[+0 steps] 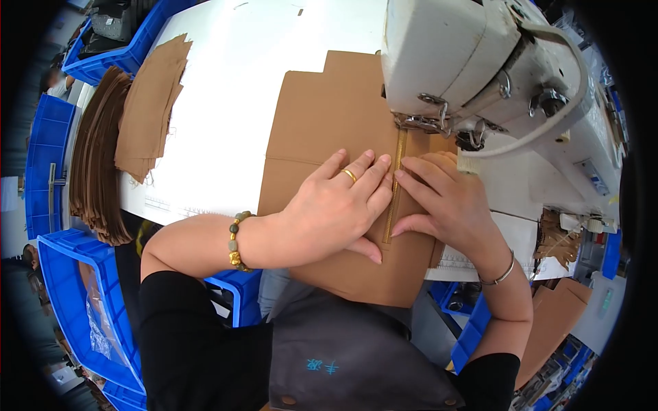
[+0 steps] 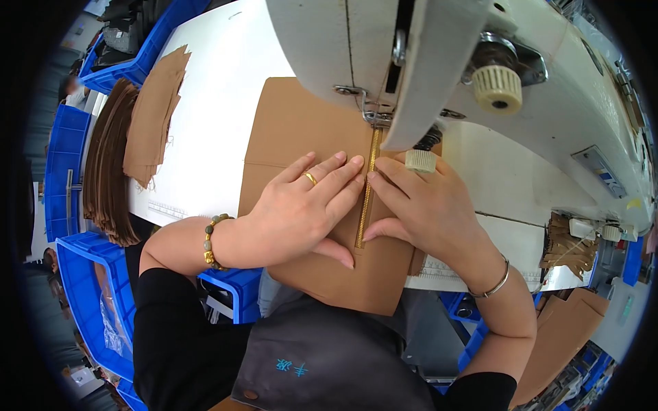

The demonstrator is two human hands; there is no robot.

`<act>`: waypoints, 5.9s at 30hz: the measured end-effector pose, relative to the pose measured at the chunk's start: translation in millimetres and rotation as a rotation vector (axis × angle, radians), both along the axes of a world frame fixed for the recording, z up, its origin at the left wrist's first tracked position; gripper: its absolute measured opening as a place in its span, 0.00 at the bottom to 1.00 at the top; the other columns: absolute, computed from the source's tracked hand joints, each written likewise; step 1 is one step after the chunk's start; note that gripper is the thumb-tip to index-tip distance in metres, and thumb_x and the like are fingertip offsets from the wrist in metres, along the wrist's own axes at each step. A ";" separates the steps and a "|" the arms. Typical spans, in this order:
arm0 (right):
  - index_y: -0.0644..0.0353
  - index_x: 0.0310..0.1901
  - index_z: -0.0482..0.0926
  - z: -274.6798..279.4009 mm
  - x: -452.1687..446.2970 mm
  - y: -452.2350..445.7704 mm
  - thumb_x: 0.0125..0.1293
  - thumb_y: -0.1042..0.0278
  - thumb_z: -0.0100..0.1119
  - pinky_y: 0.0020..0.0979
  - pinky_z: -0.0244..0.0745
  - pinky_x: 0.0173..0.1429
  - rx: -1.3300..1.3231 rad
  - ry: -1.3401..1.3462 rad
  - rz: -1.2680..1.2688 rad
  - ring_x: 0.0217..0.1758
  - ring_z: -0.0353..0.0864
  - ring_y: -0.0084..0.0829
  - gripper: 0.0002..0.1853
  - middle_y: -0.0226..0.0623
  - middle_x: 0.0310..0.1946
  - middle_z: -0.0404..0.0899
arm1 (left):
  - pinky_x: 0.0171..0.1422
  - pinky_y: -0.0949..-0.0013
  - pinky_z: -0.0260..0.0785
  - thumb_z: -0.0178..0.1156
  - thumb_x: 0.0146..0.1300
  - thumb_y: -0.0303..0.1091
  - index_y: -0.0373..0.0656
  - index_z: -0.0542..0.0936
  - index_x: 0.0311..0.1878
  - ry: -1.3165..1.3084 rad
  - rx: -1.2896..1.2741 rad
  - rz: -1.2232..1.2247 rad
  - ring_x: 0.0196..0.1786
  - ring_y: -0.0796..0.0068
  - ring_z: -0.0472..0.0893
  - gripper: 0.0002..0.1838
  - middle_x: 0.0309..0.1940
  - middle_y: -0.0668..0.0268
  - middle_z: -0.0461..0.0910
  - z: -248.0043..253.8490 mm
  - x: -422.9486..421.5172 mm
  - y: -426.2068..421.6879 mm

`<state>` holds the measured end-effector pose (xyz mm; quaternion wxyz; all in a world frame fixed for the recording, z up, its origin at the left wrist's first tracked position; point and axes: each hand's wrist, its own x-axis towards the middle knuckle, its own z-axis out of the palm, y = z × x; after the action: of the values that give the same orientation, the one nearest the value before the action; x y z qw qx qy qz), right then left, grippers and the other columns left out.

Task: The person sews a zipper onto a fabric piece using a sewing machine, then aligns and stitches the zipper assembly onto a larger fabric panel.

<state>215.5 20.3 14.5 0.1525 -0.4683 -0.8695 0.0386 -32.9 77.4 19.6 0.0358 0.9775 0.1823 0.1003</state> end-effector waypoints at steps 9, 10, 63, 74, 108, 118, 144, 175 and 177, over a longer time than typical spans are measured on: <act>0.61 0.58 0.84 -3.3 -0.5 5.8 0.53 0.39 0.72 0.41 0.79 0.60 0.069 0.019 -0.032 0.61 0.84 0.40 0.38 0.35 0.59 0.83 | 0.76 0.45 0.69 0.70 0.45 0.72 0.34 0.76 0.68 0.003 -0.005 0.025 0.73 0.53 0.76 0.56 0.71 0.52 0.77 -3.1 8.7 16.5; 0.61 0.58 0.84 -4.1 -0.2 6.5 0.53 0.39 0.72 0.41 0.79 0.60 0.071 0.021 -0.035 0.61 0.84 0.40 0.38 0.35 0.59 0.83 | 0.77 0.45 0.69 0.70 0.46 0.72 0.34 0.76 0.68 -0.023 -0.006 0.043 0.73 0.54 0.76 0.56 0.72 0.53 0.76 -4.5 10.1 19.0; 0.58 0.54 0.88 -9.3 2.6 3.0 0.52 0.40 0.74 0.48 0.73 0.71 0.071 0.071 0.003 0.51 0.83 0.40 0.34 0.30 0.60 0.85 | 0.67 0.61 0.75 0.75 0.49 0.57 0.42 0.82 0.62 -0.146 -0.075 0.073 0.62 0.58 0.81 0.40 0.55 0.62 0.82 -4.8 14.7 32.1; 0.55 0.58 0.87 -3.2 1.2 9.9 0.53 0.42 0.73 0.32 0.86 0.52 0.052 0.014 -0.049 0.58 0.84 0.36 0.34 0.28 0.64 0.84 | 0.75 0.56 0.71 0.71 0.56 0.59 0.40 0.81 0.65 -0.153 -0.030 0.094 0.74 0.58 0.76 0.40 0.65 0.61 0.80 -12.7 17.3 44.8; 0.52 0.66 0.82 -8.4 4.6 12.9 0.50 0.38 0.71 0.35 0.83 0.57 0.063 -0.113 -0.063 0.56 0.81 0.37 0.42 0.22 0.69 0.80 | 0.68 0.59 0.78 0.76 0.57 0.47 0.38 0.85 0.58 -0.194 -0.037 0.084 0.65 0.60 0.85 0.29 0.58 0.60 0.86 -9.4 11.3 19.4; 0.55 0.57 0.87 -2.3 5.5 10.2 0.47 0.41 0.75 0.37 0.83 0.59 0.093 0.005 -0.011 0.52 0.83 0.38 0.36 0.26 0.61 0.86 | 0.70 0.57 0.77 0.75 0.56 0.49 0.39 0.85 0.59 -0.191 -0.039 0.083 0.67 0.60 0.83 0.31 0.60 0.60 0.85 -10.0 11.0 18.6; 0.53 0.63 0.85 -15.9 9.0 12.7 0.59 0.46 0.72 0.38 0.84 0.60 0.126 -0.102 -0.113 0.62 0.84 0.38 0.32 0.27 0.66 0.83 | 0.68 0.58 0.77 0.73 0.58 0.49 0.39 0.85 0.61 -0.225 -0.010 0.113 0.66 0.58 0.84 0.31 0.59 0.61 0.85 -17.7 18.5 35.9; 0.60 0.50 0.89 -14.8 13.2 23.8 0.71 0.60 0.73 0.34 0.81 0.50 -0.368 0.878 -0.314 0.43 0.88 0.32 0.14 0.39 0.47 0.91 | 0.72 0.54 0.75 0.71 0.61 0.51 0.43 0.84 0.64 -0.216 0.005 0.106 0.69 0.59 0.82 0.31 0.61 0.62 0.84 -18.1 18.1 38.7; 0.62 0.47 0.89 -28.6 24.6 24.0 0.69 0.60 0.74 0.32 0.81 0.52 -0.461 1.474 -0.237 0.44 0.87 0.27 0.14 0.33 0.45 0.90 | 0.72 0.54 0.75 0.71 0.61 0.52 0.43 0.84 0.64 -0.214 0.004 0.103 0.69 0.59 0.82 0.32 0.61 0.62 0.84 -18.8 18.5 39.3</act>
<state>240.2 44.3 -14.1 0.5925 -0.4315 -0.4581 0.5028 -14.4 116.7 0.8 0.0478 0.9506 0.2271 0.2060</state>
